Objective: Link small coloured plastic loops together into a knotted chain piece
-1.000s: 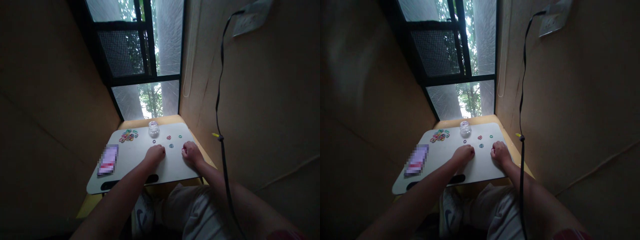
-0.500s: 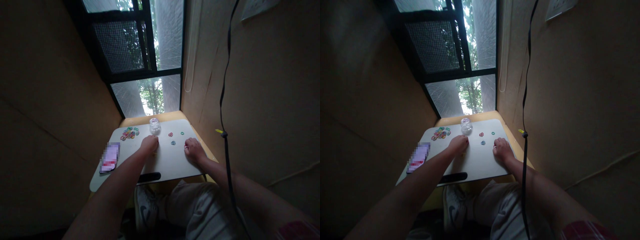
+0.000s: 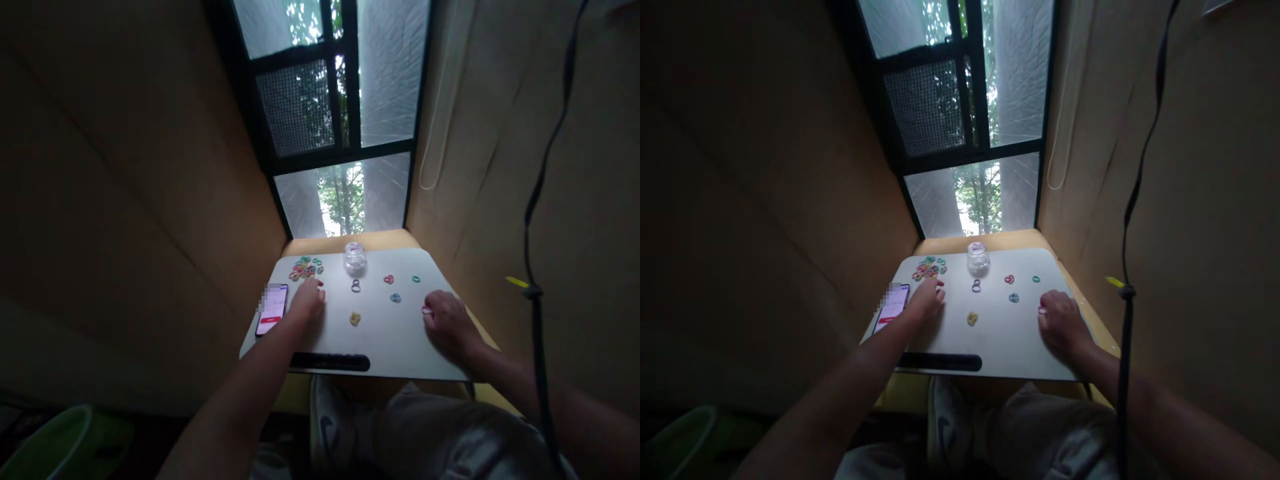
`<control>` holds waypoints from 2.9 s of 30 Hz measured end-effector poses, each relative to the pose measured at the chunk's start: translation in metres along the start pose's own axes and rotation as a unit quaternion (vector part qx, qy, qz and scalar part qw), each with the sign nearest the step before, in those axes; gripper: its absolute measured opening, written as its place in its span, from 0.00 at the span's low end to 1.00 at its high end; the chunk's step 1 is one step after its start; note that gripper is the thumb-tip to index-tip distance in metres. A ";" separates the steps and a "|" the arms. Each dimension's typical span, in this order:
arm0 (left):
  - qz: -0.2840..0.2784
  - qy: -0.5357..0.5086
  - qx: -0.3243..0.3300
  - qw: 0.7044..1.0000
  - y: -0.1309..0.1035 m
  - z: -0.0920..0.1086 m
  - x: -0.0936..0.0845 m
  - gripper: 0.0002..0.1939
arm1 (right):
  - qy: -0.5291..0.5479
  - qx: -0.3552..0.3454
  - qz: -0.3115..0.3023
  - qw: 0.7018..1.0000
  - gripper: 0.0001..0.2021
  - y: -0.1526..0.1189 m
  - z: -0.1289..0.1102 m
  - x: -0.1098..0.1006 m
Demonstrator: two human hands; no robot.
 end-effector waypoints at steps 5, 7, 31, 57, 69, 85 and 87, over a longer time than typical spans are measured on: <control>0.045 -0.039 0.013 0.998 -0.032 -0.007 0.017 0.16 | 0.025 -0.147 -0.003 0.989 0.07 -0.014 -0.048 -0.010; 0.083 -0.064 -0.002 0.995 -0.036 -0.008 0.019 0.17 | 0.069 -0.199 -0.042 0.977 0.08 -0.019 -0.081 -0.007; 0.075 -0.037 -0.032 0.996 0.030 -0.012 0.033 0.25 | 0.102 -0.094 -0.185 0.973 0.06 -0.007 -0.140 0.008; 0.161 -0.283 -0.147 0.934 -0.008 -0.052 -0.016 0.12 | 0.068 -0.116 -0.142 0.981 0.04 -0.015 -0.139 0.009; 0.016 -0.353 0.048 0.934 -0.064 0.028 0.011 0.11 | 0.086 -0.099 -0.139 0.982 0.03 -0.014 -0.137 0.006; -0.029 -0.402 0.054 0.914 -0.104 0.055 0.045 0.08 | 0.347 -0.016 -0.123 0.930 0.07 -0.011 -0.140 0.023; -0.034 -0.392 0.059 0.917 -0.105 0.056 0.046 0.08 | 0.387 0.004 -0.107 0.916 0.08 -0.008 -0.140 0.027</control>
Point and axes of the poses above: each hand's wrist, its own y-axis towards the middle knuckle, its own x-axis out of the palm, z = x × y, the point moved 4 cm from there along y, towards the middle knuckle, and after that the axes turned 7 degrees about -y, right-handed, at the moved point
